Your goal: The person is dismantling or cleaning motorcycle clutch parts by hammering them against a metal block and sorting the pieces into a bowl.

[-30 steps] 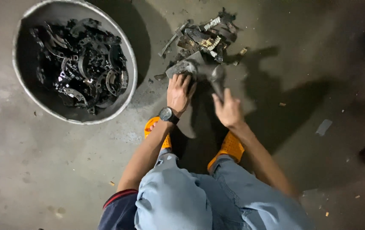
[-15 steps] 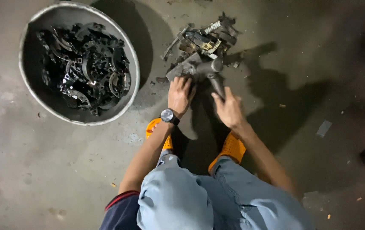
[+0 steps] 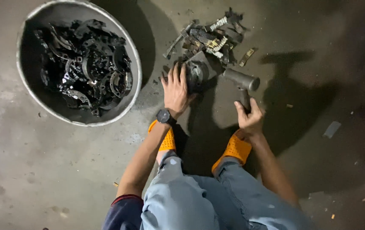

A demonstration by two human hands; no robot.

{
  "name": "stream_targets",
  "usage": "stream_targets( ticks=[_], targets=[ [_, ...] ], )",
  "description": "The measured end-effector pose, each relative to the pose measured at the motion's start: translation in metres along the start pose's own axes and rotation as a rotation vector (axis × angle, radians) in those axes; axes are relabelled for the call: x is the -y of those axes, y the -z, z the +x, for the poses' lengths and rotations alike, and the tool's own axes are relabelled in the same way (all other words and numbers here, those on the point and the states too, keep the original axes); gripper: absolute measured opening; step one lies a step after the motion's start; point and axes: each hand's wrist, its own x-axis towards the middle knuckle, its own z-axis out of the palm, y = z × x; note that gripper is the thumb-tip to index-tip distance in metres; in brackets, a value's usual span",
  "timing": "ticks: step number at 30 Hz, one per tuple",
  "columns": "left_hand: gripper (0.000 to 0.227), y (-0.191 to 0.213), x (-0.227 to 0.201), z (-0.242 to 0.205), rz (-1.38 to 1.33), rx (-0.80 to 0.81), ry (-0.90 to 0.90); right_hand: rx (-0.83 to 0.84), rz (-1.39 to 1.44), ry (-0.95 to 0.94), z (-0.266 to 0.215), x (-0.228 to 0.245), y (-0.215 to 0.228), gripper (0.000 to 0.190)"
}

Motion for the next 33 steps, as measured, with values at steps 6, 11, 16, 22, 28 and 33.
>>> stream_targets(
  ticks=[6,11,16,22,28,33],
  targets=[
    [0.096,-0.017,0.006,0.000,0.030,0.040,-0.134,0.038,-0.028,-0.318,-0.045,-0.044,0.015,0.024],
    [0.095,-0.026,0.000,-0.025,0.022,0.121,-0.260,0.016,0.002,-0.499,-0.060,-0.062,0.038,0.027],
    [0.078,-0.010,-0.001,-0.002,0.031,0.089,-0.357,0.040,0.042,-0.553,-0.067,-0.075,0.040,0.025],
    [0.089,0.000,-0.017,0.009,0.067,0.049,-0.284,0.088,0.027,-0.623,-0.071,-0.089,0.038,0.027],
    [0.026,-0.076,-0.010,0.003,0.093,-0.039,-0.314,0.104,0.044,-0.684,-0.055,-0.050,0.039,0.021],
    [0.022,-0.013,-0.038,0.002,-0.669,-0.009,0.117,0.108,0.053,-0.688,-0.053,-0.065,0.046,0.025]
  ],
)
